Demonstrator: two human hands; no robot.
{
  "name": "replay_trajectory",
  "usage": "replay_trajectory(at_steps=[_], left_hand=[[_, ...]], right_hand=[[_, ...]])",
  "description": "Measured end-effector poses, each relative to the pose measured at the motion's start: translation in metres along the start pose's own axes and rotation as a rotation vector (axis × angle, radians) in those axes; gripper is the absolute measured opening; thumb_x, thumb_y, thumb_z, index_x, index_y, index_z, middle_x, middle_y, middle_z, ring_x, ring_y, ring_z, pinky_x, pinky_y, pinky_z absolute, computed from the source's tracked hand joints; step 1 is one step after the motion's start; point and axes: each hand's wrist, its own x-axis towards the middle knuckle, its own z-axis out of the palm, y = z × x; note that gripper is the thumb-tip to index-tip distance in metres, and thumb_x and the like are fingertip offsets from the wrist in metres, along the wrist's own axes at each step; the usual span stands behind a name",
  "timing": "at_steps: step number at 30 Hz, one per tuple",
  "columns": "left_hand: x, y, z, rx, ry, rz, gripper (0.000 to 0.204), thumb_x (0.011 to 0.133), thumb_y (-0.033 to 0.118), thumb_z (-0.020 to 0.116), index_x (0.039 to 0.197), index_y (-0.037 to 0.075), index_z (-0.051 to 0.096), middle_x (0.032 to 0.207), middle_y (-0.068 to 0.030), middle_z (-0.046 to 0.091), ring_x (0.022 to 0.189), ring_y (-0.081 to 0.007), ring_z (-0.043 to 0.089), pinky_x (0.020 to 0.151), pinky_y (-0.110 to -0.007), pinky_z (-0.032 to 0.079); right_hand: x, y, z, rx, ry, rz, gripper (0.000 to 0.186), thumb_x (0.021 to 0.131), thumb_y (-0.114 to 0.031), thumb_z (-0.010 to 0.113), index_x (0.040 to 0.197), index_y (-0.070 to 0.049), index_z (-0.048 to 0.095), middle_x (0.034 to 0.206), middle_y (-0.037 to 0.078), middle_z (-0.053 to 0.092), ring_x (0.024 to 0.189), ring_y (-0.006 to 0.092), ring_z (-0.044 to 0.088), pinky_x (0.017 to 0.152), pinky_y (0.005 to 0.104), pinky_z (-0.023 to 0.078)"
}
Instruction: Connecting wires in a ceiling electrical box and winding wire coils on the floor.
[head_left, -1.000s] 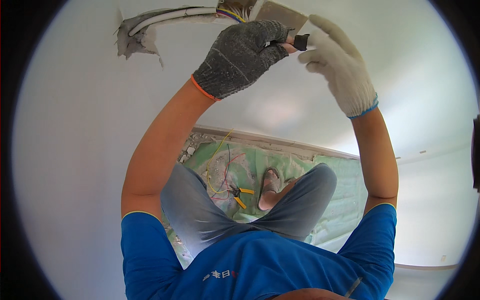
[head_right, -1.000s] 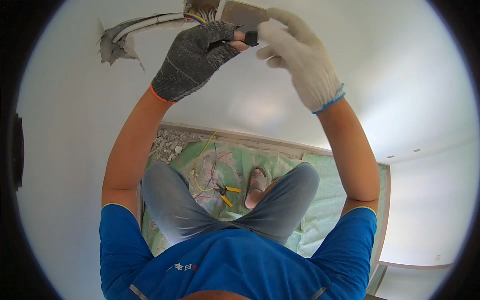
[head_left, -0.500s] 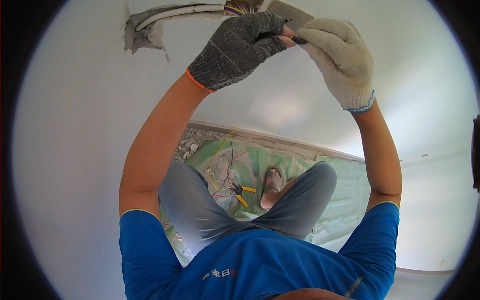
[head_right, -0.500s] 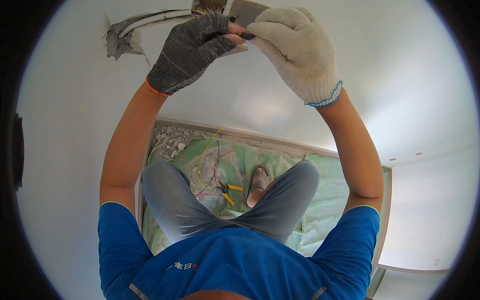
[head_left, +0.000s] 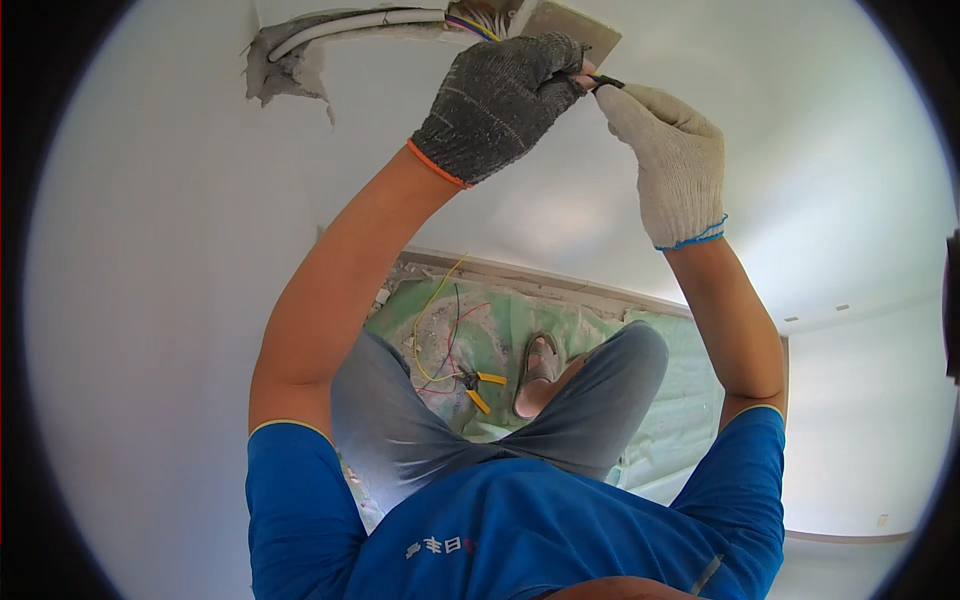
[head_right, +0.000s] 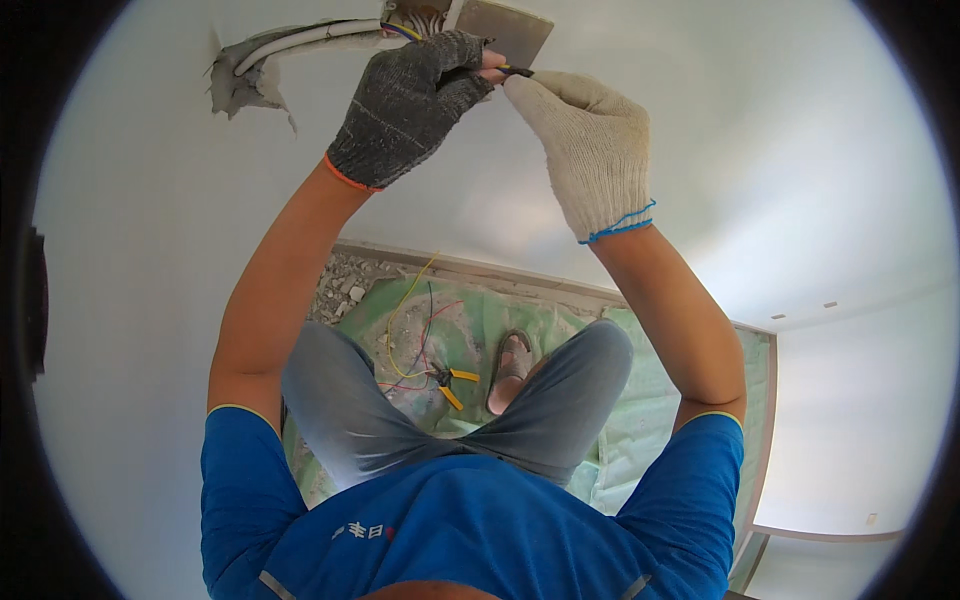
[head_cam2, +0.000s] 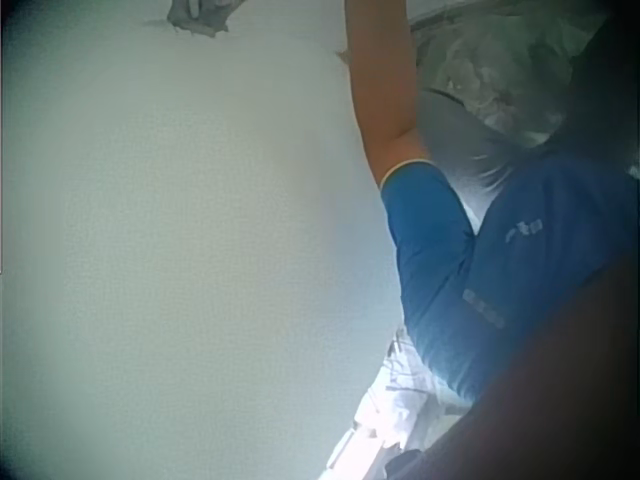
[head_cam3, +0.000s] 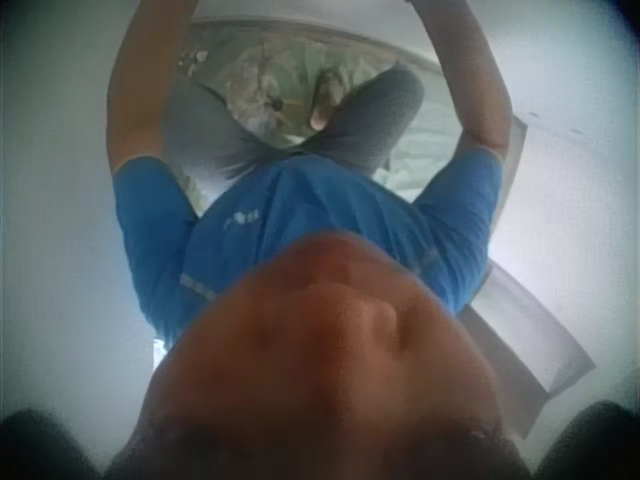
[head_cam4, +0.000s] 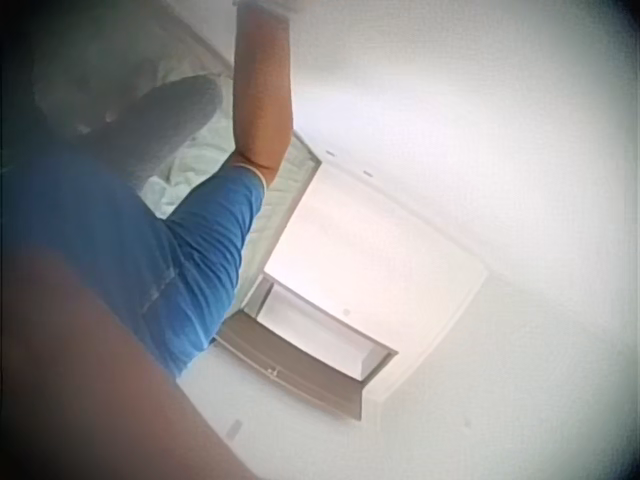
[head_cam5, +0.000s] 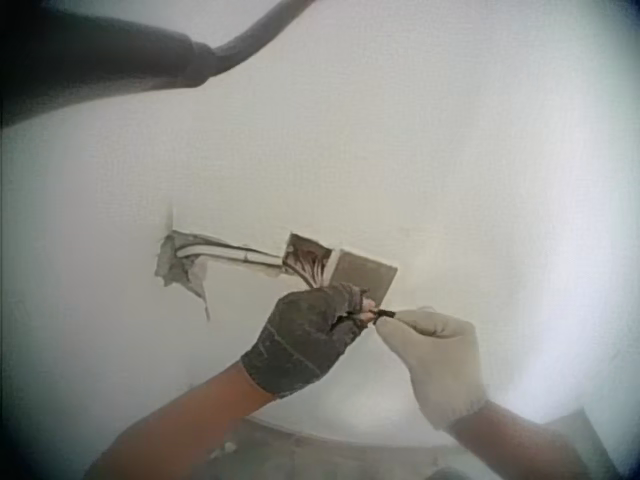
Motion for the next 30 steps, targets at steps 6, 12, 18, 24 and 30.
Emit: replay_trajectory(at_steps=[6, 12, 18, 24, 30], left_hand=[[0.002, 0.0, 0.003, 0.169, -0.028, 0.046, 0.019, 0.09, 0.017, 0.068, 0.103, 0.003, 0.071, 0.095, -0.0126, 0.072, 0.085, -0.0243, 0.071, 0.076, -0.033, 0.055], [0.003, -0.001, 0.003, 0.152, -0.075, 0.082, 0.021, 0.09, 0.018, 0.069, 0.105, 0.003, 0.07, 0.094, -0.0123, 0.073, 0.084, -0.0235, 0.071, 0.076, -0.032, 0.055], [0.003, -0.003, -0.008, 0.062, -0.142, 0.073, 0.021, 0.091, 0.018, 0.069, 0.104, 0.003, 0.07, 0.094, -0.0096, 0.073, 0.082, -0.0201, 0.07, 0.076, -0.03, 0.055], [-0.002, -0.008, -0.014, -0.064, -0.165, 0.067, 0.021, 0.092, 0.02, 0.068, 0.102, 0.002, 0.07, 0.095, -0.0091, 0.073, 0.083, -0.02, 0.069, 0.078, -0.031, 0.055], [0.004, -0.004, -0.021, -0.101, -0.245, 0.002, 0.021, 0.092, 0.019, 0.067, 0.103, 0.001, 0.07, 0.093, -0.0114, 0.072, 0.085, -0.0203, 0.068, 0.08, -0.032, 0.054]], right_hand=[[-0.001, 0.0, -0.025, 0.608, -0.265, 0.333, 0.028, 0.091, -0.016, 0.065, 0.107, 0.008, 0.067, 0.096, 0.007, 0.068, 0.087, 0.0135, 0.06, 0.077, 0.027, 0.048], [0.008, 0.005, -0.044, 0.93, -0.471, 0.505, 0.028, 0.091, -0.008, 0.059, 0.113, 0.01, 0.064, 0.105, 0.014, 0.066, 0.092, 0.0159, 0.059, 0.083, 0.0297, 0.05], [0.008, 0.001, -0.039, 0.326, -0.455, 0.172, 0.03, 0.089, -0.01, 0.061, 0.115, 0.006, 0.065, 0.104, 0.009, 0.067, 0.087, 0.0166, 0.06, 0.081, 0.0294, 0.049], [0.002, -0.004, -0.024, -0.409, -0.258, -0.327, 0.032, 0.087, -0.015, 0.066, 0.118, -0.009, 0.066, 0.1, 0.007, 0.064, 0.085, 0.0211, 0.062, 0.078, 0.0321, 0.05], [0.006, 0.01, -0.022, -0.742, 0.073, -0.95, 0.04, 0.08, -0.023, 0.073, 0.118, -0.016, 0.063, 0.099, 0.004, 0.063, 0.088, 0.0222, 0.062, 0.078, 0.036, 0.05]])
